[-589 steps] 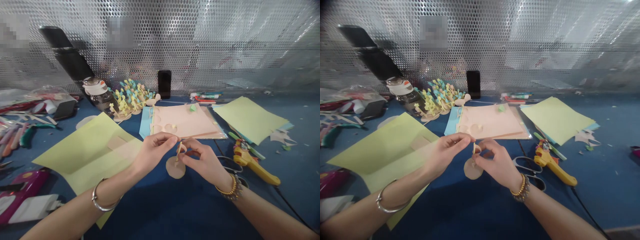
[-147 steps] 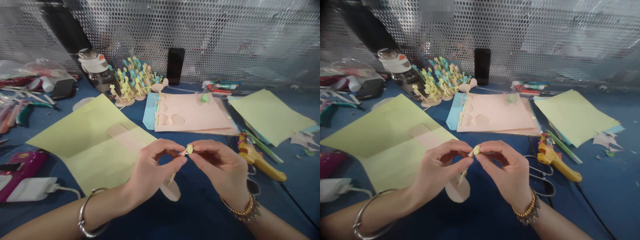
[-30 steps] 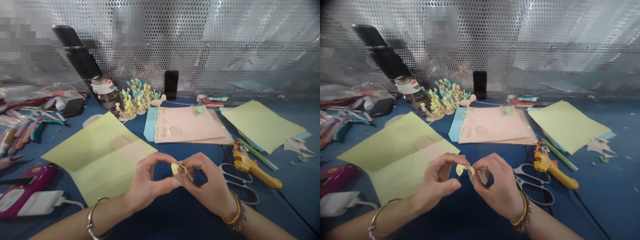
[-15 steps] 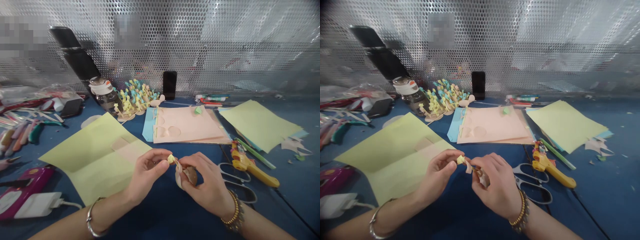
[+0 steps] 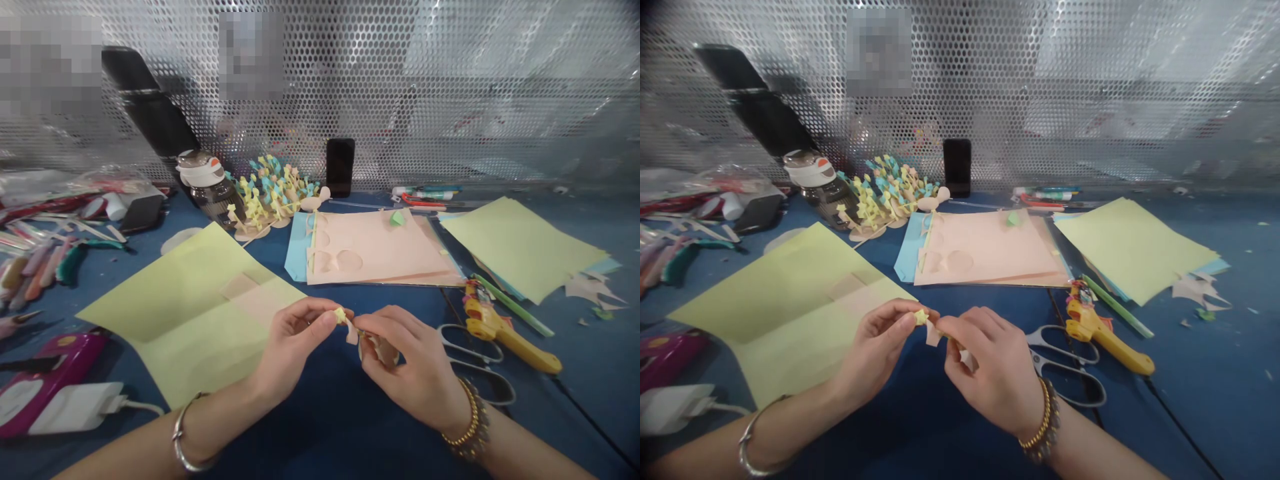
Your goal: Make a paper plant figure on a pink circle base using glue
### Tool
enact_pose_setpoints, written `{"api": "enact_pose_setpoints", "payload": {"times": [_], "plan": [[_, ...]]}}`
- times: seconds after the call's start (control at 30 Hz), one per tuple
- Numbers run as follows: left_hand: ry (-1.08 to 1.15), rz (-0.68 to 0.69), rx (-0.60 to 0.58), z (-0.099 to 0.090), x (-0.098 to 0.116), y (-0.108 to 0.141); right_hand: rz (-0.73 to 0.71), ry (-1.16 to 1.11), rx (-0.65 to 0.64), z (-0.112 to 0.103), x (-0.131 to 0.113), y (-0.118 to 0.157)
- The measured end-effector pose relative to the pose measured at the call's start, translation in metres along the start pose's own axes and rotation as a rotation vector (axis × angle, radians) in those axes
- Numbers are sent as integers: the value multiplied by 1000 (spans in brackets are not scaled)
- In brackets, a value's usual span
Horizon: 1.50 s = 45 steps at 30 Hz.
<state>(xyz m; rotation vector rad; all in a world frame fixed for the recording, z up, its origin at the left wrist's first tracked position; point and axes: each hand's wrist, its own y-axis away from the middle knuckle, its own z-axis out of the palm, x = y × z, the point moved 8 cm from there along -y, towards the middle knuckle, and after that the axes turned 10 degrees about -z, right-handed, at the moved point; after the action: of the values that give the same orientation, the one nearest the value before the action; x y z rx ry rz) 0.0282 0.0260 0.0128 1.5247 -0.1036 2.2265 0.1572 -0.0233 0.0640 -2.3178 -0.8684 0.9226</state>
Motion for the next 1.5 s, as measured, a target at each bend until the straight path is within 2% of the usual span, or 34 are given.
{"api": "enact_pose_setpoints", "payload": {"times": [0.3,0.57,0.83,1.13,1.5], "plan": [[-20,-28,28,-3,-3,-1,-15,37,0,-1,-1,0],[-67,-6,51,-5,-3,-2,46,51,-26,0,3,1],[-86,31,156,-13,1,0,47,97,-16,-1,5,1],[-241,48,263,-11,9,4,28,163,-43,2,3,1],[-250,64,285,-9,9,2,-10,255,-63,4,-1,0]]}}
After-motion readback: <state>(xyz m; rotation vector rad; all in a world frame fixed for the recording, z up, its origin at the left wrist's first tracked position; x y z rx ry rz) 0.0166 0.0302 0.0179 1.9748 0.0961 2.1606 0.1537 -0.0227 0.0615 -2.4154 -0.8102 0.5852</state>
